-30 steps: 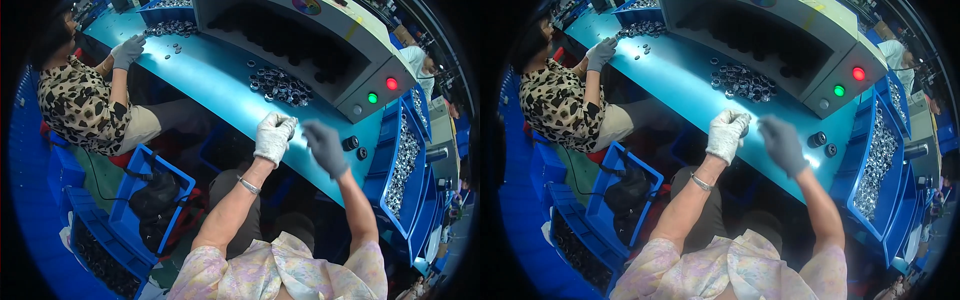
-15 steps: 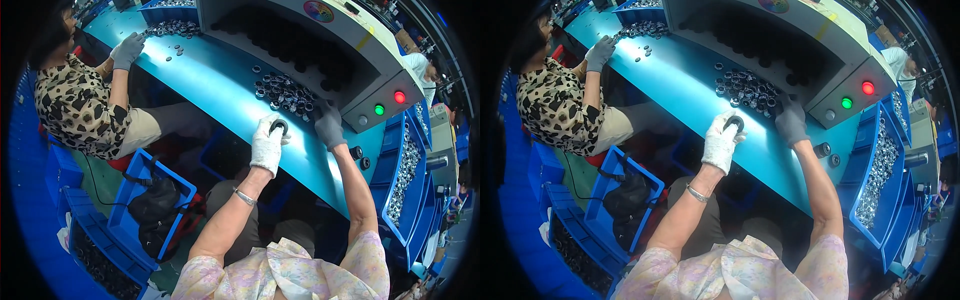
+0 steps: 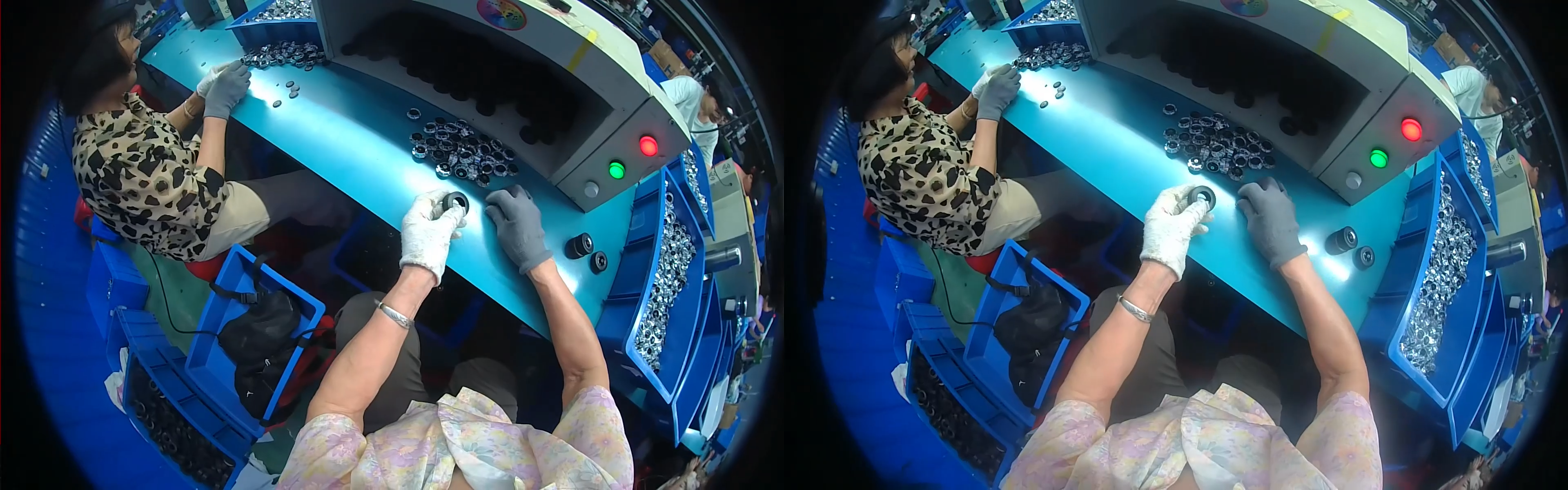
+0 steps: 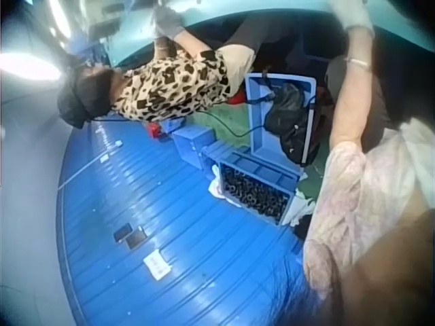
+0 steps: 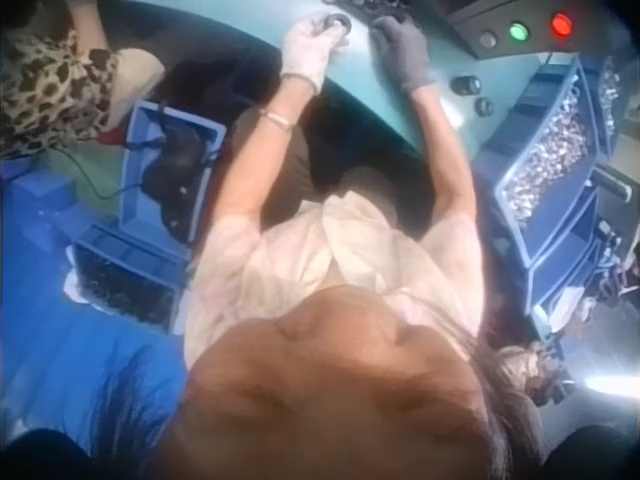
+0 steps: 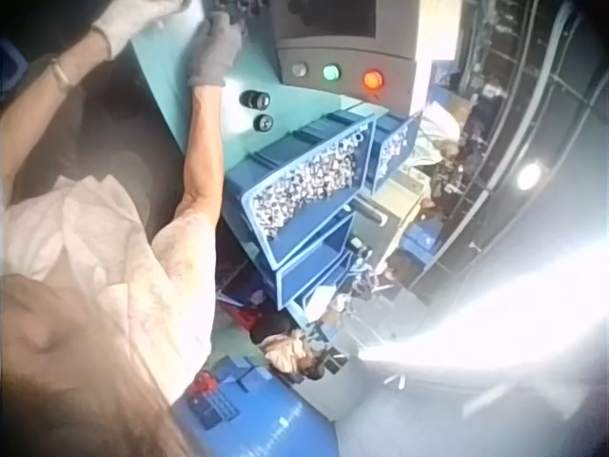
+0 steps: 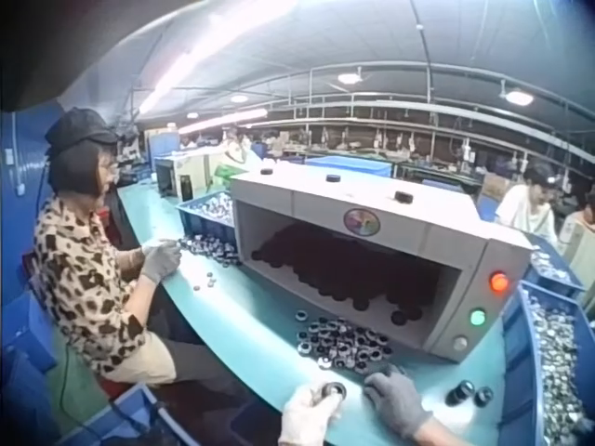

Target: The person assembles small circular metal components by hand at a factory workstation.

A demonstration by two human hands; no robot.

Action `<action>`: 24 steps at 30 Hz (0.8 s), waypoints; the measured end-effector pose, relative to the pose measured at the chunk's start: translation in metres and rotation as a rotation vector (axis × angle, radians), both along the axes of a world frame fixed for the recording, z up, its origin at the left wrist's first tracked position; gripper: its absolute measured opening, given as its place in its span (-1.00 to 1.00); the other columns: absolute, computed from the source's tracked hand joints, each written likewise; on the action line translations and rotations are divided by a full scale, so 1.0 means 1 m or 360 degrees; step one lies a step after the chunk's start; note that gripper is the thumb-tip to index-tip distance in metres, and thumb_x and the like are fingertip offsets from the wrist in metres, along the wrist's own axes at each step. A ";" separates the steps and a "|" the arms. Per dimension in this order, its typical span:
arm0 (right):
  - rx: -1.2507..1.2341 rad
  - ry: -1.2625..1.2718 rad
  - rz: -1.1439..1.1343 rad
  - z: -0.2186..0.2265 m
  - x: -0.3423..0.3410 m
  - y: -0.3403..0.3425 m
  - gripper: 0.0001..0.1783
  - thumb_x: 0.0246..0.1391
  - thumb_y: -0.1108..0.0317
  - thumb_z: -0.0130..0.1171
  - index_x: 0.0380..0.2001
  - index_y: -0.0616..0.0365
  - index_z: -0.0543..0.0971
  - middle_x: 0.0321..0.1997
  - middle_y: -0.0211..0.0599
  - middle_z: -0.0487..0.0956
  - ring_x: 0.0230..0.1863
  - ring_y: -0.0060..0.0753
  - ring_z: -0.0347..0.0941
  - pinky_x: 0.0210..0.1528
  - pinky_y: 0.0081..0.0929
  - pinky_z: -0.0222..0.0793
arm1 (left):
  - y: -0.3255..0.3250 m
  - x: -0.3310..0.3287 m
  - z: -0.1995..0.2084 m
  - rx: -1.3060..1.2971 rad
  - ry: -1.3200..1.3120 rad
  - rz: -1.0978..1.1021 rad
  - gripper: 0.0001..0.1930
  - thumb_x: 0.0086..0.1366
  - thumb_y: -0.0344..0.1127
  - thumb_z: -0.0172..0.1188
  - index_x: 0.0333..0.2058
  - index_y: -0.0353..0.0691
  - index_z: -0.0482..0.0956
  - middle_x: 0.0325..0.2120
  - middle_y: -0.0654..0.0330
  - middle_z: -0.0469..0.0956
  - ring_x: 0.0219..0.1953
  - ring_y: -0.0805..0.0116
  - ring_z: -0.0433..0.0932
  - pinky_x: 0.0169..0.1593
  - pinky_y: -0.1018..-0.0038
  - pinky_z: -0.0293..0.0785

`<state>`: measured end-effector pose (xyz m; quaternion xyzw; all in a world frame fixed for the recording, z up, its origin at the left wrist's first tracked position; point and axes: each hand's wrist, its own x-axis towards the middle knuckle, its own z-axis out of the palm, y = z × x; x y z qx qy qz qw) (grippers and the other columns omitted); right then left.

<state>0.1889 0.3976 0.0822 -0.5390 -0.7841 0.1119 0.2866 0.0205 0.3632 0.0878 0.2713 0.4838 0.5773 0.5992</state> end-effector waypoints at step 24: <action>-0.0666 0.1673 0.0144 0.029 0.051 -0.028 -0.61 0.00 0.59 0.13 -0.03 0.29 0.50 -0.12 -0.32 0.53 -0.13 -0.53 0.48 -0.06 -0.58 0.41 | 0.007 0.052 0.022 0.0105 0.0246 -0.0398 -0.66 0.24 -0.51 0.17 0.00 -0.38 0.42 -0.20 0.12 0.56 -0.38 0.45 0.58 -0.38 0.63 0.49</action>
